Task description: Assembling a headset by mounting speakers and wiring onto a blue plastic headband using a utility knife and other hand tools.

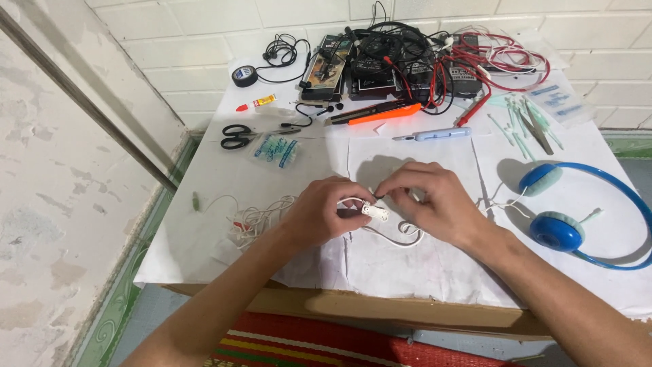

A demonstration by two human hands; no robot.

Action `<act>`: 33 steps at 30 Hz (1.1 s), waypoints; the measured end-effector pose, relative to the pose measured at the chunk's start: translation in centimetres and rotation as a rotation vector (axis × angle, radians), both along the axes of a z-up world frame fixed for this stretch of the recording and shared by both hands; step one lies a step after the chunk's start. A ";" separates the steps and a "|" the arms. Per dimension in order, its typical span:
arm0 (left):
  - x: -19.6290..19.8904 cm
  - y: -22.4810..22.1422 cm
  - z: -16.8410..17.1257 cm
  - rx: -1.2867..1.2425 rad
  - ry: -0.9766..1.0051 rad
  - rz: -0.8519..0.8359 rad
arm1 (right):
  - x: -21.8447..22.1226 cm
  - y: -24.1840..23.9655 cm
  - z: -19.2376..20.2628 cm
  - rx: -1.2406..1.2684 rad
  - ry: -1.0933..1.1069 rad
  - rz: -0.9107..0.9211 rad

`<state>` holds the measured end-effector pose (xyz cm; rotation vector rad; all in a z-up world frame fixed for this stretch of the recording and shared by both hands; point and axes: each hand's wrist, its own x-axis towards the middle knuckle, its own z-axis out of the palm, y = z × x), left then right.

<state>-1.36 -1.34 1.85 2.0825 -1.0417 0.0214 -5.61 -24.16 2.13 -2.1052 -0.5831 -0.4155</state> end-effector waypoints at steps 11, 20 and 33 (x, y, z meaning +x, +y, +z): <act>-0.3 -0.1 -0.5 -0.072 -0.002 0.034 | -0.1 -0.1 -0.4 -0.293 -0.227 -0.047; -1.3 -1.0 -0.3 -0.159 0.002 0.081 | 0.3 -0.1 -1.2 -0.311 -0.293 -0.026; -1.2 -1.3 -0.4 -0.032 0.105 0.095 | 0.1 0.4 -1.4 -0.499 -0.291 -0.145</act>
